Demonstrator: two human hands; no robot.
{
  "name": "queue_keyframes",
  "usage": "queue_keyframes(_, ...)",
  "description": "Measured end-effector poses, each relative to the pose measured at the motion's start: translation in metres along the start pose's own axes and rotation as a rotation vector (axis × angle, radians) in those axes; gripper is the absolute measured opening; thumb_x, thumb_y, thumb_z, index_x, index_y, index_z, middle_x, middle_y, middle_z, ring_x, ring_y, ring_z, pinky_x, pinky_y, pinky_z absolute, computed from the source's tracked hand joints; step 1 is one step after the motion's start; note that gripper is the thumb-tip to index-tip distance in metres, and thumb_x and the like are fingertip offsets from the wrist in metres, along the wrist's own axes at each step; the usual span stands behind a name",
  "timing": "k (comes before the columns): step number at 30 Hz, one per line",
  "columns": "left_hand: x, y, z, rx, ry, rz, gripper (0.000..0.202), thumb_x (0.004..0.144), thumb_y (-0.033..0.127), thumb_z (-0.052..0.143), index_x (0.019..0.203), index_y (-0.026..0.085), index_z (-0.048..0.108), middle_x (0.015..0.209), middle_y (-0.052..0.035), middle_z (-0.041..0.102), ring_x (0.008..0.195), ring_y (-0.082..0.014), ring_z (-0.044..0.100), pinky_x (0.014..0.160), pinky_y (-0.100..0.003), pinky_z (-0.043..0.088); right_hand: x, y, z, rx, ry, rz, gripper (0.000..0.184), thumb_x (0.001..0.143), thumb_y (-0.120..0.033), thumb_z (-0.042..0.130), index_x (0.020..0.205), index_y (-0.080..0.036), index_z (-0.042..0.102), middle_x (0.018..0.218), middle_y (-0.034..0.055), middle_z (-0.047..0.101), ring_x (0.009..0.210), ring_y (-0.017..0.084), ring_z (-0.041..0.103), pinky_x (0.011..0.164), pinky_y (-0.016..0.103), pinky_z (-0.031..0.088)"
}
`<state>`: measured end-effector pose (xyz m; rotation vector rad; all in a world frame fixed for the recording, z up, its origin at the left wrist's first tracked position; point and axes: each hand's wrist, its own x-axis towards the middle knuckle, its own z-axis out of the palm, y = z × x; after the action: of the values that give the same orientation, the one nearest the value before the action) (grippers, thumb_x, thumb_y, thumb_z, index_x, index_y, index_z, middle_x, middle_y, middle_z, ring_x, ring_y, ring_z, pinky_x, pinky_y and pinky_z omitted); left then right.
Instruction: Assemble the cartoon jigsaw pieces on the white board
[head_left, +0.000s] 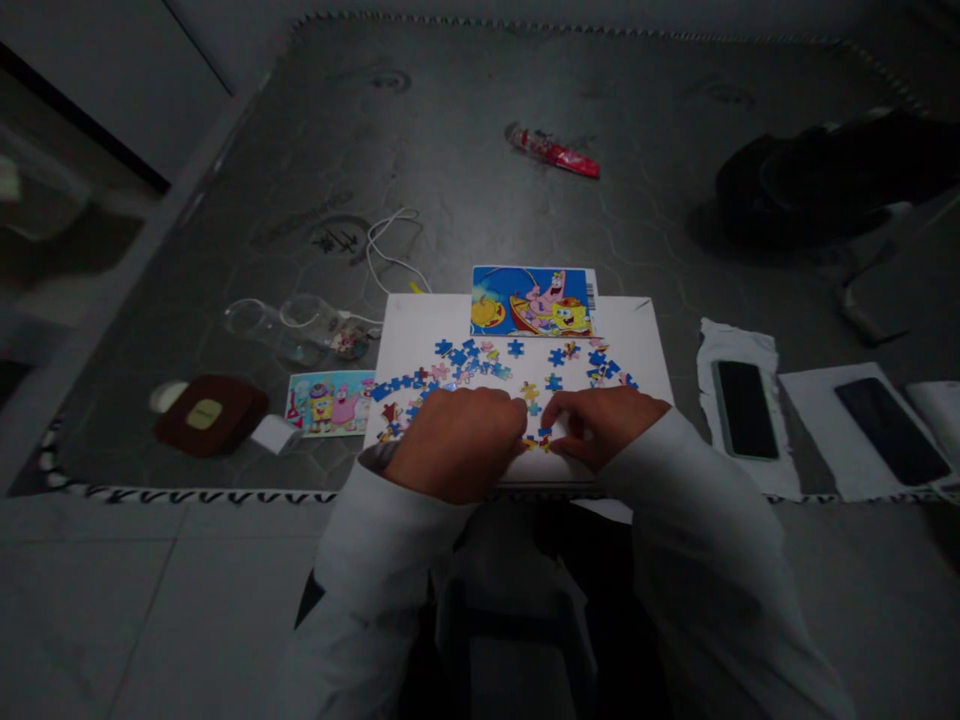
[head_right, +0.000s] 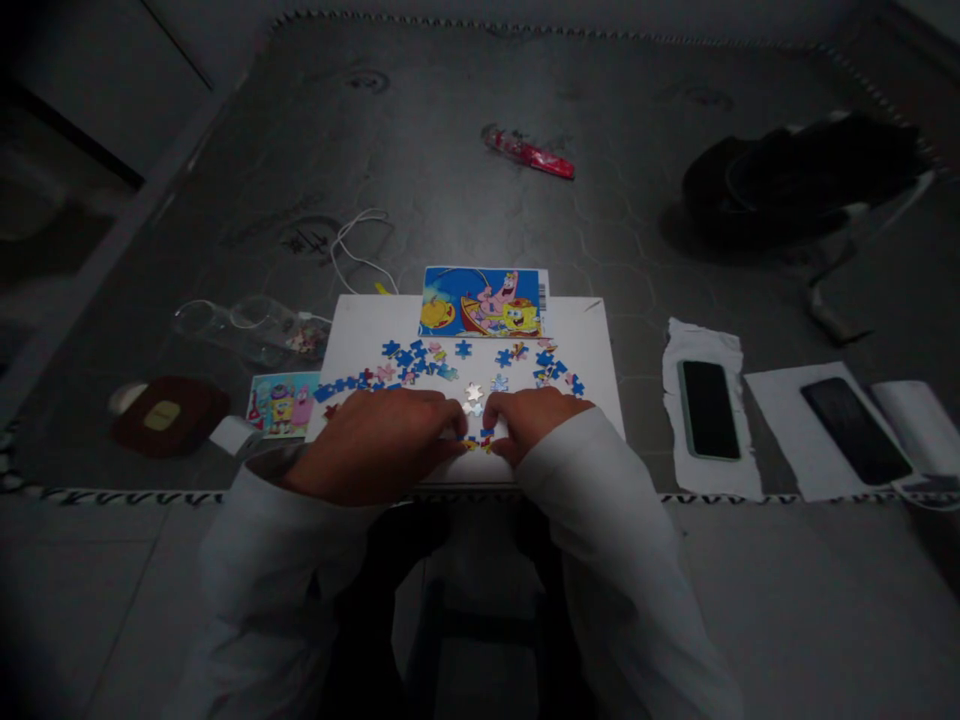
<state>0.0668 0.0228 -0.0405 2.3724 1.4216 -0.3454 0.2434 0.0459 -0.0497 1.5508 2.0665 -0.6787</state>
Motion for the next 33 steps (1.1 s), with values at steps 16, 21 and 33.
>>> queue_keyframes(16,-0.001,0.001,0.0,-0.012,-0.008,0.003,0.025,0.096,0.039,0.057,0.107,0.022,0.071,0.108,-0.008,0.076,0.097,-0.0317,0.072,0.072,-0.04,0.054,0.001,0.0,0.003,-0.018,0.009,-0.031,0.027,0.087,-0.031,0.071,0.113,-0.036,0.067,0.099,-0.0036,0.073,0.097,0.024,0.067,0.075,0.036,0.044)
queue_keyframes(21,-0.002,0.001,0.0,-0.003,-0.015,0.007,0.023,0.095,0.037,0.058,0.107,0.022,0.072,0.108,-0.0075,0.076,0.096,-0.0324,0.072,0.072,-0.041,0.054,0.001,0.005,0.005,0.007,0.039,-0.05,0.025,0.085,-0.029,0.072,0.109,-0.034,0.069,0.094,-0.0029,0.074,0.091,0.022,0.067,0.072,0.034,0.044)
queue_keyframes(33,-0.003,0.002,0.001,0.006,0.005,0.047,0.024,0.096,0.039,0.055,0.102,0.022,0.071,0.104,-0.0069,0.076,0.09,-0.0324,0.073,0.066,-0.041,0.054,-0.001,0.029,0.0,0.079,0.152,0.078,0.026,0.084,-0.034,0.076,0.11,-0.032,0.069,0.09,-0.0037,0.071,0.086,0.019,0.066,0.072,0.03,0.042)
